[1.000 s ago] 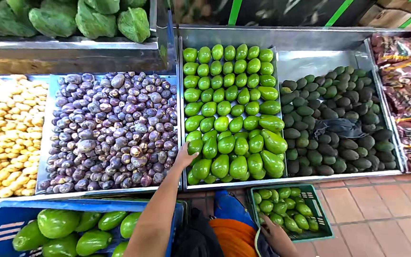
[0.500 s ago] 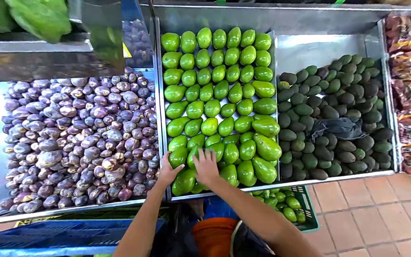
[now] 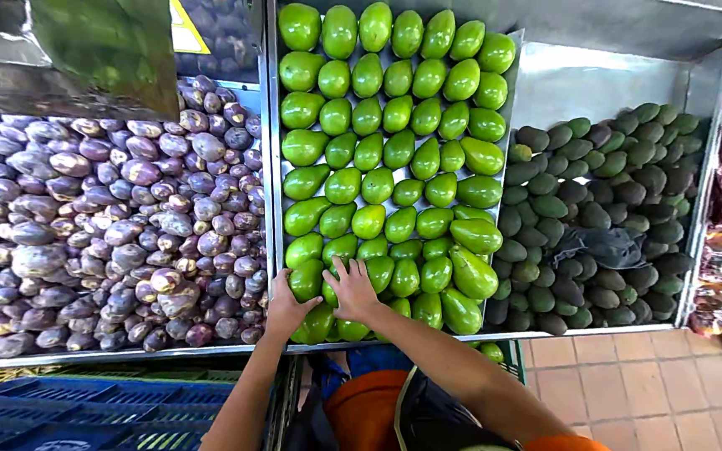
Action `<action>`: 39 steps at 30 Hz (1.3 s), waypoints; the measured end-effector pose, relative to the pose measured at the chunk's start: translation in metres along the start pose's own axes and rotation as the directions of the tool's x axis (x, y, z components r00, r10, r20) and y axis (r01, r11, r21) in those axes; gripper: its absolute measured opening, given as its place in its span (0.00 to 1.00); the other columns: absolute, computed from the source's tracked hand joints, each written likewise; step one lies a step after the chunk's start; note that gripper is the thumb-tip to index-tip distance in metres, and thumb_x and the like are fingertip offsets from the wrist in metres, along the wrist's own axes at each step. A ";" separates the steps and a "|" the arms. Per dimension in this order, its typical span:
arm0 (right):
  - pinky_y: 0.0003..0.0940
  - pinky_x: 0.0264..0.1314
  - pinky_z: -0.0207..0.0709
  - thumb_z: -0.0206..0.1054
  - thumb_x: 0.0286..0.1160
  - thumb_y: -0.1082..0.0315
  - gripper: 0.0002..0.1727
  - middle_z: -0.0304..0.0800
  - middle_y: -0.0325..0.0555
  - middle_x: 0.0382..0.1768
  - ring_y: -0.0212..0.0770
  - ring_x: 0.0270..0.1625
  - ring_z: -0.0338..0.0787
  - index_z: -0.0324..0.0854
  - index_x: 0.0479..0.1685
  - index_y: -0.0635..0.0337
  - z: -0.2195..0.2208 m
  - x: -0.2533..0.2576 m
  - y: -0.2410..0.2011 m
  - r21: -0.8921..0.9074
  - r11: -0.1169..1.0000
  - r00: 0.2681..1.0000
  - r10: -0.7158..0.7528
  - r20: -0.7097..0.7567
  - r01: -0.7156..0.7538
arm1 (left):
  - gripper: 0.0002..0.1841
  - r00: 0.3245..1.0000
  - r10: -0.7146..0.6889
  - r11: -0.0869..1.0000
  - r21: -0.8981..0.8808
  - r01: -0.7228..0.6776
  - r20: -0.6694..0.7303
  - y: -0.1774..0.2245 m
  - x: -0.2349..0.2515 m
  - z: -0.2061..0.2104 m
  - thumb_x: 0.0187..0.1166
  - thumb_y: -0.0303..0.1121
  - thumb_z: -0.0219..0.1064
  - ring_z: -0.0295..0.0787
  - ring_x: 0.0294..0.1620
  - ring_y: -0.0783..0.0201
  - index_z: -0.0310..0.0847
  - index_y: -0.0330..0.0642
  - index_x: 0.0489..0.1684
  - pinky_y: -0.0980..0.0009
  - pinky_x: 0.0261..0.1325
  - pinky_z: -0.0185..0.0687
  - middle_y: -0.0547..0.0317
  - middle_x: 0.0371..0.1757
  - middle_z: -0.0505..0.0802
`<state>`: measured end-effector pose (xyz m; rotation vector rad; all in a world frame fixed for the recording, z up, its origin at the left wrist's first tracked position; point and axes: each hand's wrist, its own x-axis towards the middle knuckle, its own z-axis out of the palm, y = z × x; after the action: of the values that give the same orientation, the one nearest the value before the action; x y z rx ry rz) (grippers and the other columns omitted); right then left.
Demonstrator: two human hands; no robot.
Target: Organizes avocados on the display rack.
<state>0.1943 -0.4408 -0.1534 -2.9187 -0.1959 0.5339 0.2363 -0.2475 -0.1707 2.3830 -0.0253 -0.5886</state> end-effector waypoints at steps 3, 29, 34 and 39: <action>0.70 0.85 0.54 0.86 0.39 0.39 0.56 0.52 0.55 0.92 0.68 0.81 0.69 0.71 0.83 0.37 -0.006 -0.006 0.009 0.050 0.995 0.997 -0.082 -0.013 0.083 | 0.60 0.999 0.034 0.999 0.025 -0.035 0.029 0.002 -0.003 0.003 0.53 0.48 0.92 0.82 0.72 0.38 0.51 0.47 0.89 0.38 0.68 0.83 0.36 0.83 0.71; 0.54 0.68 0.82 0.81 0.53 0.47 0.47 0.79 0.48 0.72 0.49 0.70 0.83 0.65 0.81 0.40 -0.042 -0.096 0.086 0.936 -0.191 0.855 0.490 -0.170 0.296 | 0.45 0.920 0.381 0.911 0.132 -0.391 0.090 -0.010 -0.001 0.019 0.60 0.44 0.88 0.66 0.87 0.45 0.68 0.62 0.84 0.42 0.81 0.72 0.53 0.90 0.66; 0.69 0.56 0.85 0.81 0.51 0.41 0.46 0.85 0.64 0.67 0.68 0.63 0.88 0.75 0.78 0.46 -0.021 -0.168 0.078 0.696 -0.670 0.917 0.396 0.039 0.259 | 0.43 0.922 0.383 0.875 0.294 -0.384 0.064 0.025 -0.008 0.005 0.59 0.57 0.84 0.59 0.90 0.45 0.73 0.60 0.80 0.38 0.87 0.57 0.54 0.88 0.70; 0.64 0.51 0.88 0.77 0.46 0.24 0.55 0.85 0.67 0.68 0.69 0.61 0.90 0.75 0.78 0.46 0.019 -0.217 0.059 0.627 -0.762 0.926 0.336 0.169 0.162 | 0.38 0.810 0.553 0.773 0.241 -0.587 0.198 0.098 -0.020 0.038 0.69 0.53 0.79 0.64 0.89 0.48 0.73 0.54 0.81 0.41 0.90 0.56 0.55 0.86 0.74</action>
<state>-0.0079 -0.5305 -0.1084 -0.5467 0.5975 -0.0040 0.2160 -0.3433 -0.1272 2.4302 -0.9227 -0.4400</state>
